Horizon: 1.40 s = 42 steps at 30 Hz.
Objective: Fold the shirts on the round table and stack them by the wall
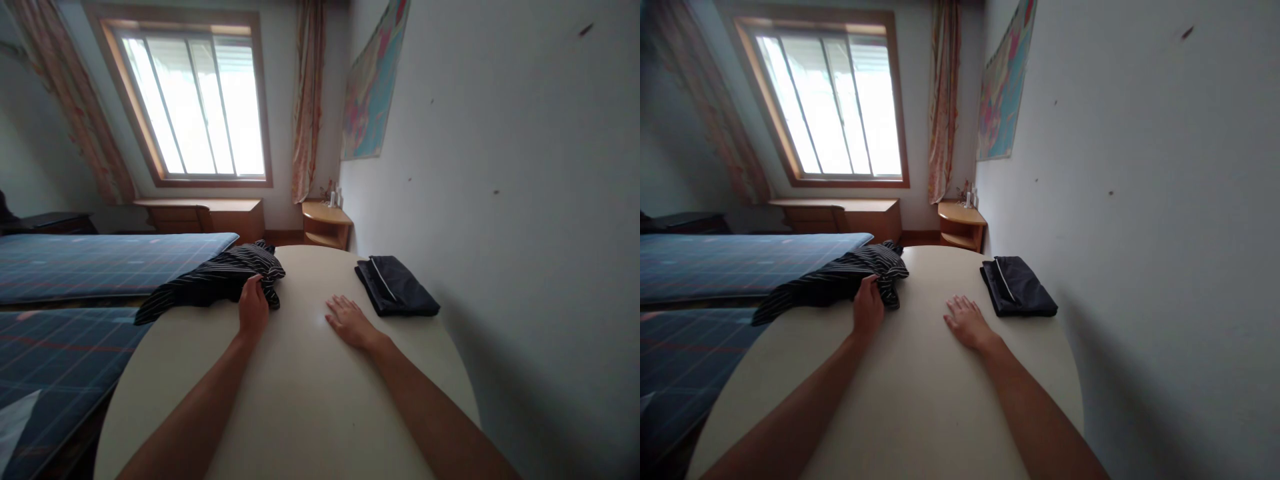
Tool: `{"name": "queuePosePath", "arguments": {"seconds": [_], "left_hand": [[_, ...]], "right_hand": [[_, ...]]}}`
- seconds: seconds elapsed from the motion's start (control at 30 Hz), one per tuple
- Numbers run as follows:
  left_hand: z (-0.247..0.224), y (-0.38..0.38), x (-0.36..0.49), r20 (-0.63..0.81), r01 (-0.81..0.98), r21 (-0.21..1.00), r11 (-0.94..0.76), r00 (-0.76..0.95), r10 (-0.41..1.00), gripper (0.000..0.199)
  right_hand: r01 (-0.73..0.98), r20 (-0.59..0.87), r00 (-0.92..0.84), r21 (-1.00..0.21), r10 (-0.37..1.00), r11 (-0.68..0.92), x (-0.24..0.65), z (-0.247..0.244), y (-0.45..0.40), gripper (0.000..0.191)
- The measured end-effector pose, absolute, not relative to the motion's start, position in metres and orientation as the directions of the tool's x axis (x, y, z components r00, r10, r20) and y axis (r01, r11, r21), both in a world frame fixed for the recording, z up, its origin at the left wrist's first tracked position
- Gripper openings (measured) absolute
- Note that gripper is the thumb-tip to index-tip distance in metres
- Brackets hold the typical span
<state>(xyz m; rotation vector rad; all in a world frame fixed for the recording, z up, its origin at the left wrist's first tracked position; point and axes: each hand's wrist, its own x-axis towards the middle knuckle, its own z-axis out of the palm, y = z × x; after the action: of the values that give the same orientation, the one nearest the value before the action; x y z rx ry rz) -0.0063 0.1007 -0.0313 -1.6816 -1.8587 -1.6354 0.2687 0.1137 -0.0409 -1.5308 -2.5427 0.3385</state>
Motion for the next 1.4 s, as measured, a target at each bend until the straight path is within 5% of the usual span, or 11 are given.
{"name": "queuePosePath", "arguments": {"seconds": [0.17,0.3,0.4,0.6,0.8,1.03,1.17,1.3,1.4], "left_hand": [[-0.027,0.086,0.009,0.799,0.806,0.437,-0.400,-0.143,0.584,0.030],[-0.027,0.074,0.031,0.696,0.804,0.291,-0.518,0.193,0.692,0.034],[-0.026,0.068,0.047,0.606,0.834,0.229,-0.502,0.281,0.744,0.032],[-0.027,0.070,0.048,0.671,0.977,0.190,-0.091,-0.062,0.739,0.067],[-0.043,0.093,0.009,0.353,0.898,0.370,0.239,-0.374,0.858,0.080],[-0.040,0.104,-0.009,0.619,0.901,0.424,-0.093,-0.213,0.756,0.027],[-0.027,0.089,0.005,0.906,0.872,0.208,-0.443,-0.001,0.423,0.019],[-0.017,0.067,0.036,0.868,0.699,-0.050,-0.713,0.384,0.315,0.018],[-0.013,0.056,0.056,0.766,0.594,-0.041,-0.804,0.535,0.356,0.024]], "right_hand": [[0.850,0.016,-0.464,-0.273,0.886,0.450,0.269,-0.042,0.114,0.061],[0.848,0.028,-0.461,-0.282,0.887,0.449,0.268,-0.040,0.113,0.059],[0.819,0.092,-0.465,-0.335,0.881,0.467,0.266,-0.036,0.108,0.058],[0.635,0.213,-0.640,-0.394,0.738,0.664,0.256,-0.031,0.098,0.057],[0.604,0.218,-0.688,-0.356,0.692,0.713,0.253,-0.036,0.097,0.044],[0.553,0.309,-0.662,-0.414,0.683,0.723,0.250,-0.033,0.093,0.068],[0.480,0.427,-0.634,-0.436,0.645,0.761,0.248,-0.033,0.094,0.087],[0.418,0.571,-0.563,-0.427,0.597,0.802,0.248,-0.028,0.096,0.107],[0.411,0.584,-0.564,-0.415,0.584,0.812,0.254,-0.020,0.097,0.086]]}}
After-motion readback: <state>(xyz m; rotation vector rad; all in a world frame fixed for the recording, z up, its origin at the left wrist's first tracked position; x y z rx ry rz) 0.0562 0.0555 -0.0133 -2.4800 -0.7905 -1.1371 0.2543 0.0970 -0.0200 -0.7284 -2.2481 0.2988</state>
